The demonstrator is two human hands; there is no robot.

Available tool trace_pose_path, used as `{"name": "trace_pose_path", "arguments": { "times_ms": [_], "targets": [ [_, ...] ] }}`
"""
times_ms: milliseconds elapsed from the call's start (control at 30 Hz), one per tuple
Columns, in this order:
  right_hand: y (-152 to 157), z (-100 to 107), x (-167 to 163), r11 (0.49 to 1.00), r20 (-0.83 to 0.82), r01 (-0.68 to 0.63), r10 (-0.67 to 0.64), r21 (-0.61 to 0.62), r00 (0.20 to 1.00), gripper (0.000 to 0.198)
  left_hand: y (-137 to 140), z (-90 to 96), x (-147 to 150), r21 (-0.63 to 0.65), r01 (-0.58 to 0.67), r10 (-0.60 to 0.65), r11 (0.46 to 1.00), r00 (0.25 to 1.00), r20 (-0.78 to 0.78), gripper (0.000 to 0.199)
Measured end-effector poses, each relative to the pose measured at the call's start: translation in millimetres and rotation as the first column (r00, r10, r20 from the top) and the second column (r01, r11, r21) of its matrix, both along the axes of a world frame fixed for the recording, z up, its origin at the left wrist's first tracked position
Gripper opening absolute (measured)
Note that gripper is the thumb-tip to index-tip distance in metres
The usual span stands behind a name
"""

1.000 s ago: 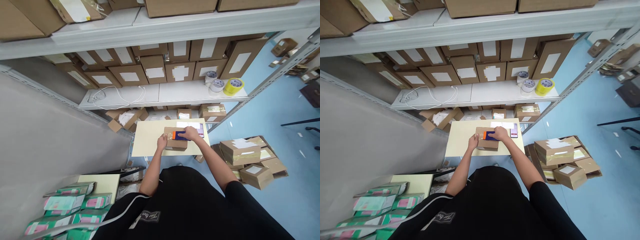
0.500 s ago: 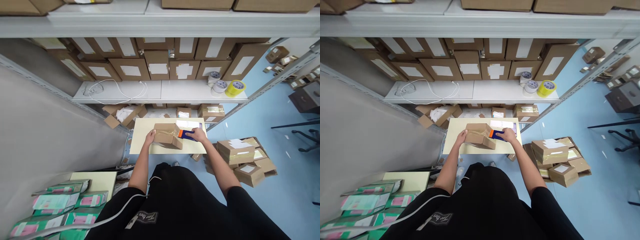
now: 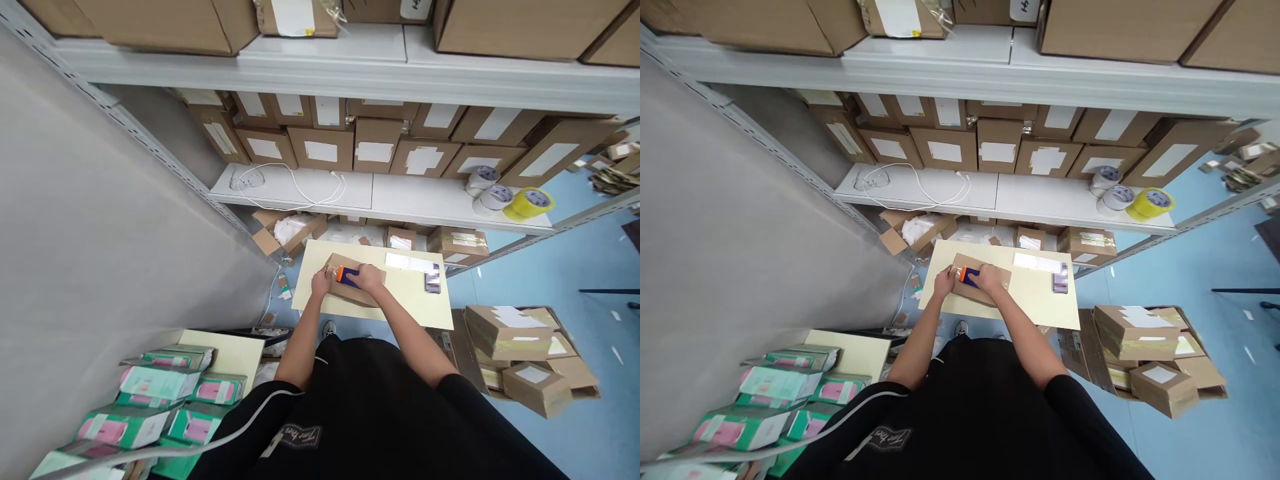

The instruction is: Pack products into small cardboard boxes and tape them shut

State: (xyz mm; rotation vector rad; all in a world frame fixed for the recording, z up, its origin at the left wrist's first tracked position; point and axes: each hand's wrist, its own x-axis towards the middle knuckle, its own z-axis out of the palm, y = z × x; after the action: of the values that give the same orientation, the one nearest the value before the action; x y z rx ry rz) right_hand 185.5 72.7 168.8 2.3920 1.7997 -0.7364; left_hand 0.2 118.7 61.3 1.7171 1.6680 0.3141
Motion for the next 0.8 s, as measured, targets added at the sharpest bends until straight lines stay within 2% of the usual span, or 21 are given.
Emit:
{"name": "trace_pose_path", "arguments": {
  "times_ms": [167,367,500,667,733,800],
  "targets": [
    [11,-8,-13,0.998,0.042,0.040,-0.037,-0.058,0.998,0.056,8,-22.3,-5,-0.050,0.019,-0.020,0.999,1.000,-0.002,0.043],
    [-10,-8,11,0.989,0.079,0.111,-0.103,-0.099,0.992,0.050,2,-39.5,28,-0.098,0.109,-0.106,0.989,0.994,0.042,0.038],
    [-55,-9,66,0.963,0.117,0.243,-0.230,-0.115,0.966,0.049,-2,-46.9,50,-0.114,0.174,-0.168,0.978,0.984,0.063,0.036],
    [-138,-6,144,0.888,0.165,0.438,-0.416,-0.139,0.894,0.045,2,-52.0,51,-0.099,0.222,-0.209,0.970,0.970,0.125,0.037],
    [-158,-5,160,0.877,0.151,0.466,-0.448,-0.118,0.881,0.043,6,-53.8,45,-0.101,0.224,-0.206,0.969,0.964,0.165,0.038],
    [-163,-4,166,0.883,0.120,0.458,-0.447,-0.099,0.887,0.043,12,-55.8,37,-0.108,0.212,-0.186,0.971,0.960,0.211,0.040]
  ]
}}
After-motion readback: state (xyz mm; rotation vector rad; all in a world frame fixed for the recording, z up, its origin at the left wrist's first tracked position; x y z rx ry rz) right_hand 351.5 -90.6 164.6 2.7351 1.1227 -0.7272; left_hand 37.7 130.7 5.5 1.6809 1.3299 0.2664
